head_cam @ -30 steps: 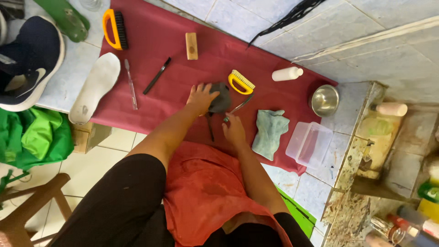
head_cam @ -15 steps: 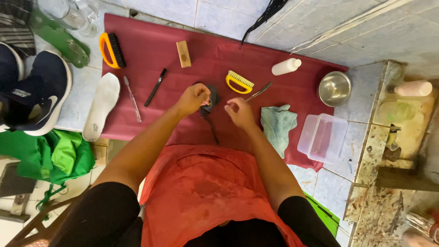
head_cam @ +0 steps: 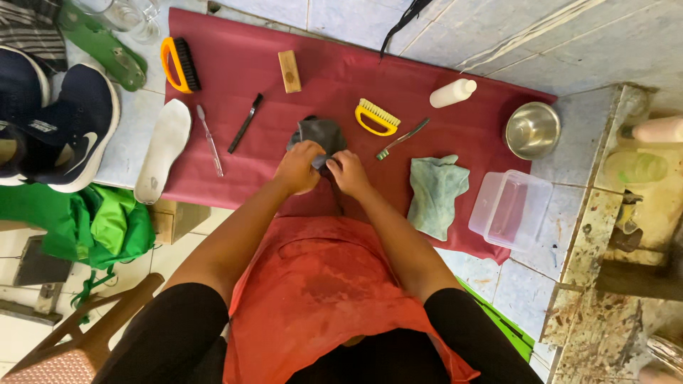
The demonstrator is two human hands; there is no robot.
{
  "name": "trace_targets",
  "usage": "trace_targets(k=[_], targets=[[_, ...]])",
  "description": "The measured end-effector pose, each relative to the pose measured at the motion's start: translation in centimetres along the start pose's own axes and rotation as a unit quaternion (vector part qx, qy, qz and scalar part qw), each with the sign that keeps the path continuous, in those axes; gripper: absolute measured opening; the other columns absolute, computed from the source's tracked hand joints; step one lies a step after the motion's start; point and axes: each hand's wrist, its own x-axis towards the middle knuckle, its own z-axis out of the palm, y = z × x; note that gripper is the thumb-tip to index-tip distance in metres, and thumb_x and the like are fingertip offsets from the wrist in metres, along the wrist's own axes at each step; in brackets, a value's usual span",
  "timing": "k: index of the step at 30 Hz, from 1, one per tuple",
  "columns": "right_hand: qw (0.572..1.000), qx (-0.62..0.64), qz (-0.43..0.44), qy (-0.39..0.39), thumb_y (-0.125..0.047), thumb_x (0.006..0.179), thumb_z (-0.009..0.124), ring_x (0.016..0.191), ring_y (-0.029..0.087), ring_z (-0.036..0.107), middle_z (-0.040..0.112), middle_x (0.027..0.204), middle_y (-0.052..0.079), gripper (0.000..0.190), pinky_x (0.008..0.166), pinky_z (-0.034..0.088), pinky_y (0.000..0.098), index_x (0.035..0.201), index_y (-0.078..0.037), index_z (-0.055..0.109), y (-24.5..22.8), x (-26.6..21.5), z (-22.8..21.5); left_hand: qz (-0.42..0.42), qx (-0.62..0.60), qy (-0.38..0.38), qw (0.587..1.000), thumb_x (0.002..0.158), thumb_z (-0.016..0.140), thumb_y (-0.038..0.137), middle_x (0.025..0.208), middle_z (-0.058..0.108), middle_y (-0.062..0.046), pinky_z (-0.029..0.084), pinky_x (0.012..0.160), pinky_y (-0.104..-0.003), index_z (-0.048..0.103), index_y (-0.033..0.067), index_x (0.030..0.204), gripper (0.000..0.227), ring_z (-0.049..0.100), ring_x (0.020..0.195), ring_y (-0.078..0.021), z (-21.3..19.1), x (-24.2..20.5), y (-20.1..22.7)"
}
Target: The person washes a plastic container in a sink and dries it with a cloth. They then wipe the table surface and organize various items, including a yellow pouch, brushes, and a light blue cloth, arranging them neatly on the red mat.
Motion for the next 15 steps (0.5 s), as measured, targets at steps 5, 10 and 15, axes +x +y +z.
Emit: trace_targets(k=[5, 10, 15], targets=[[0.964, 0.264, -0.007, 0.029, -0.041, 0.104, 0.06, 0.089, 0.026, 0.069, 0.07, 0.088, 0.009, 0.028, 0.077, 0.055, 0.0416, 0.101, -0.016, 0.072, 0.7, -0.2, -3.3, 0.092, 0.043, 0.091, 0.991, 0.089, 0.076, 0.03, 0.107, 0.062, -0.004, 0.056, 0.086, -0.043, 0.061, 0.0183, 0.112, 0.03, 0.067, 0.102, -0.0291, -0.1, 0.4, 1.2], [0.946, 0.308, -0.048, 0.084, -0.041, 0.109, 0.053, 0.076, 0.013, 0.056, 0.056, 0.074, -0.001, 0.035, 0.073, 0.05, 0.033, 0.089, -0.015, 0.066, -0.2, -1.5, -9.0, 0.142, 0.069, 0.241, 0.957, 0.1, 0.064, 0.024, 0.1, 0.06, 0.0, 0.055, 0.077, -0.035, 0.065, 0.0188, 0.101, 0.005, 0.066, 0.091, -0.0236, -1.4, 3.0, 4.3], [0.935, 0.332, -0.057, 0.107, -0.043, 0.11, 0.05, 0.071, 0.01, 0.049, 0.047, 0.067, -0.006, 0.04, 0.067, 0.044, 0.0294, 0.083, -0.016, 0.062, -4.2, -4.9, -15.3, -0.029, -0.078, 0.129, 0.988, 0.109, 0.044, 0.029, 0.084, 0.059, -0.014, 0.052, 0.073, -0.054, 0.05, 0.0189, 0.112, 0.012, 0.065, 0.082, -0.0428, -6.2, 3.2, 10.6]])
